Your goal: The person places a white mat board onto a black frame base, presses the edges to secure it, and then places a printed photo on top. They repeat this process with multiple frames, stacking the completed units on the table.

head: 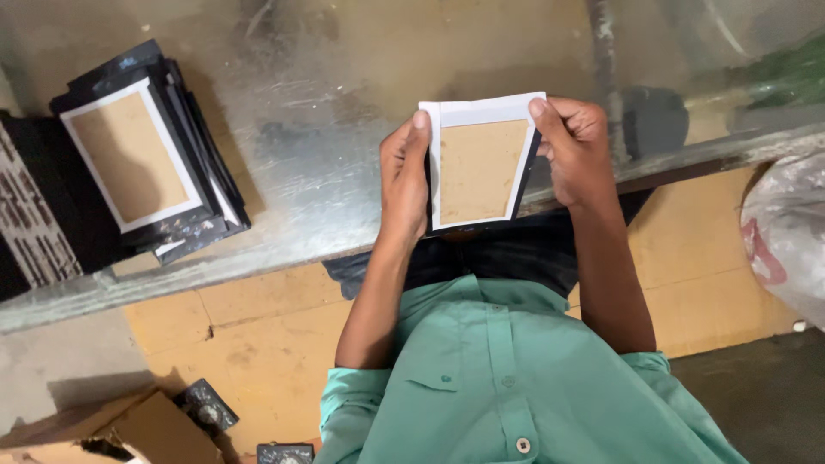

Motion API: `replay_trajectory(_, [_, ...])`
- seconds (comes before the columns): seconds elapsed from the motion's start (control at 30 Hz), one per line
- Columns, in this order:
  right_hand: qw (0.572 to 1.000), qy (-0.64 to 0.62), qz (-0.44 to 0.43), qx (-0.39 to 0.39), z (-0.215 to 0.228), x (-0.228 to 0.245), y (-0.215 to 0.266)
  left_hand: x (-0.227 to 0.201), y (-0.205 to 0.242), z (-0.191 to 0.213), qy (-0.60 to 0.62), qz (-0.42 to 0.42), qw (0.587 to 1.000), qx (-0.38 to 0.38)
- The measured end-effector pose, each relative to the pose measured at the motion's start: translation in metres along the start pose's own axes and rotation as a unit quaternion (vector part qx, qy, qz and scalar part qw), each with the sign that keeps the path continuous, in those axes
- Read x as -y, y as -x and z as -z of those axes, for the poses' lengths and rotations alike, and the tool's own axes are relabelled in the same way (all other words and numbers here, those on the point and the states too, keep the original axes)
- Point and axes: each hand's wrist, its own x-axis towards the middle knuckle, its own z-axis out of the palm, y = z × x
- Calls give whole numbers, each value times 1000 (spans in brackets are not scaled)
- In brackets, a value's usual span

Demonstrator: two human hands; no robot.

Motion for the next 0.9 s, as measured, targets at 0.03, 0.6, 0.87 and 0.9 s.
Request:
replay_trajectory(0.03, [1000, 15, -1, 3, 0, 0, 0, 3, -2, -1, 15, 0, 1000, -8])
replay_trajectory(0.6, [841, 454, 279, 88, -6, -8, -41, -25, -44, 47, -523, -286, 774, 212])
replay_trajectory(0.87, [813, 452, 295, 219, -6, 10, -41, 0, -29, 45, -589, -243, 743, 206])
replay_trajectory(0.9, [792, 465, 314, 241, -9, 12, -40, 0, -30, 46, -595, -234, 743, 198])
